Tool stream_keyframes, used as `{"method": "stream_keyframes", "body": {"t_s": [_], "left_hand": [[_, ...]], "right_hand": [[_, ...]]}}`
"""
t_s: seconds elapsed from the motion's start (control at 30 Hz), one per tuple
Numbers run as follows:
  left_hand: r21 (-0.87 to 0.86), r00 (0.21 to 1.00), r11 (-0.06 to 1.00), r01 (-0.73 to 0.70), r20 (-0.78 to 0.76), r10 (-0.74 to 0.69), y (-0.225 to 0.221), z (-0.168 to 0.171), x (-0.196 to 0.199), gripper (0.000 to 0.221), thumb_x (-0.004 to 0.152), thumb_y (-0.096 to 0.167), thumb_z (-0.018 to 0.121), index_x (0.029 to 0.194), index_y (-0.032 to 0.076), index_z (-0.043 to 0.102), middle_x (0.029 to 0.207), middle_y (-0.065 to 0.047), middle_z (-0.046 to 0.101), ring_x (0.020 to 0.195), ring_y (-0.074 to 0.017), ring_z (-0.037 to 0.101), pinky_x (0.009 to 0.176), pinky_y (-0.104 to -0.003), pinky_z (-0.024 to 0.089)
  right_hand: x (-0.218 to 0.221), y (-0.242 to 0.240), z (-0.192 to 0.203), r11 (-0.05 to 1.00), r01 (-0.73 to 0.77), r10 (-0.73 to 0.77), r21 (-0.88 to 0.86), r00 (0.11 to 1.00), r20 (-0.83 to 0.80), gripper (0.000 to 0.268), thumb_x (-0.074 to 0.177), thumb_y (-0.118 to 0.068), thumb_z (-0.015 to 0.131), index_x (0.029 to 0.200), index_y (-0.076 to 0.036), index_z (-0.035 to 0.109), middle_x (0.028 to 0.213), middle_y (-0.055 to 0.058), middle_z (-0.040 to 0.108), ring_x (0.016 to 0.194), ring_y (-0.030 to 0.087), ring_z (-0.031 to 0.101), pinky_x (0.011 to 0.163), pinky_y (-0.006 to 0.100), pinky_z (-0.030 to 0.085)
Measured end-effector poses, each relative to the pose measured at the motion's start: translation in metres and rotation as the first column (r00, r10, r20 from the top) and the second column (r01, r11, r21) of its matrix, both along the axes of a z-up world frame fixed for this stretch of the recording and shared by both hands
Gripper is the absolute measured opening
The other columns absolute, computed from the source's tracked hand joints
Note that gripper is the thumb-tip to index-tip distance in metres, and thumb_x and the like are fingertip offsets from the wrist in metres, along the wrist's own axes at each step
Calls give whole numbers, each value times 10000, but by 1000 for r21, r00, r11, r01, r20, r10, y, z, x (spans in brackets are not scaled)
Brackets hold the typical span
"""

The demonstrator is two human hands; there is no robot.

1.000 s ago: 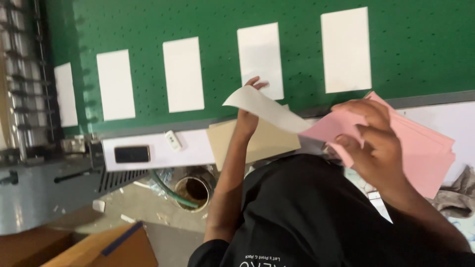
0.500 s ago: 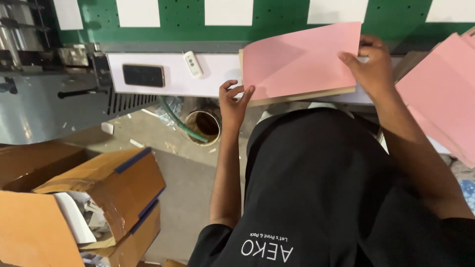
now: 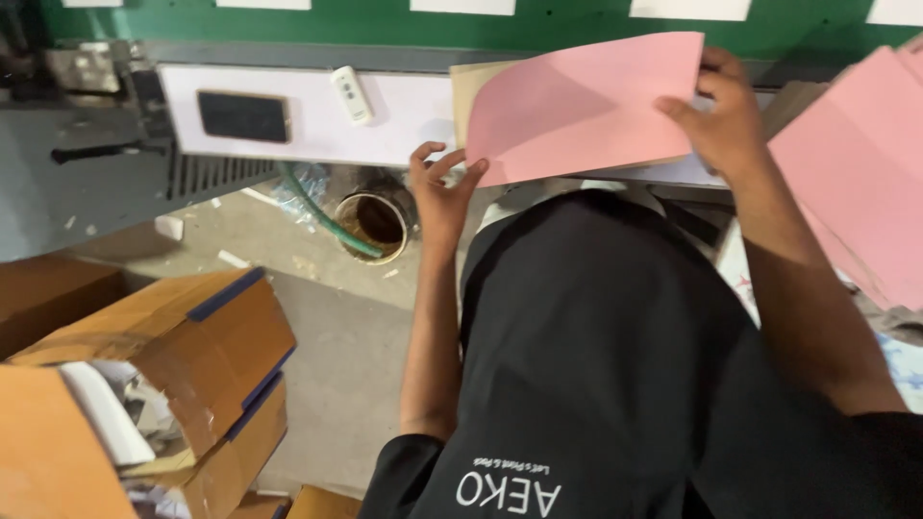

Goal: The recorder is sorting and stacking pink and beige paper sheets near a conveyor belt.

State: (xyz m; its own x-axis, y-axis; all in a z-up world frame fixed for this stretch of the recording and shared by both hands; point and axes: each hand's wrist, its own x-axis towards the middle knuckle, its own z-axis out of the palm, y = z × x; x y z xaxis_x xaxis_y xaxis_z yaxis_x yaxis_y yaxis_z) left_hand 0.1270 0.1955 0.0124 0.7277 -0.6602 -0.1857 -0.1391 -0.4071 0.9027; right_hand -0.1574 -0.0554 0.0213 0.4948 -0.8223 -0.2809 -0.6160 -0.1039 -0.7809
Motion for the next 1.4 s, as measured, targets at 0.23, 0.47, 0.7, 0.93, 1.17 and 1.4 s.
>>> {"method": "stream_keyframes", "body": {"t_s": [0.23,0.47,0.7,0.93,1.17,1.4], "left_hand": [[23,997,997,69,33,-70,-6,3,-3,261,848,235,907,1038,81,815,1289,-34,477,1059,-180,532,821,-324,468],[83,999,996,41,5,-41,-9,11,-4,259,850,216,909,1055,92,810,1284,-11,470,894,-117,477,745,-278,446],[105,999,994,41,12,-43,-11,14,-6,270,834,216,902,1051,96,795,1309,-24,482,905,-126,489,722,-297,445],[94,853,985,148,492,-175,-13,25,-26,698,950,210,835,1506,118,422,1544,-199,345,1337,-356,447,1088,-447,411],[393,326,840,374,792,-516,-49,28,-59,732,979,2,569,1631,275,380,1688,-166,274,1563,-360,265,1270,-538,221],[462,196,721,516,756,-624,-78,35,-69,715,992,83,572,1653,266,371,1733,-46,259,1622,-269,187,1299,-541,127]], "right_hand": [[-17,-6,-4,988,-156,156,7,988,18,472,872,-218,879,1270,-37,700,1645,129,336,1539,339,309,1258,473,300],[-21,-4,-6,975,-215,206,61,970,130,510,902,-197,841,1330,-18,629,1660,97,268,1550,323,296,1271,456,314],[-20,-3,-3,971,-230,221,65,967,124,607,905,-201,831,1419,-11,568,1668,100,225,1558,327,249,1268,466,291],[-15,26,17,941,-128,121,-313,992,-40,873,856,-283,911,1492,16,392,1614,223,282,1487,465,296,1210,549,318],[48,78,-10,836,-257,291,-484,957,-5,794,1046,-69,641,1665,-1,147,1702,170,304,1580,373,341,1323,519,285],[80,46,-21,774,-365,287,-518,931,-227,829,988,-250,721,1577,54,223,1666,274,232,1554,412,254,1232,558,229]]}}
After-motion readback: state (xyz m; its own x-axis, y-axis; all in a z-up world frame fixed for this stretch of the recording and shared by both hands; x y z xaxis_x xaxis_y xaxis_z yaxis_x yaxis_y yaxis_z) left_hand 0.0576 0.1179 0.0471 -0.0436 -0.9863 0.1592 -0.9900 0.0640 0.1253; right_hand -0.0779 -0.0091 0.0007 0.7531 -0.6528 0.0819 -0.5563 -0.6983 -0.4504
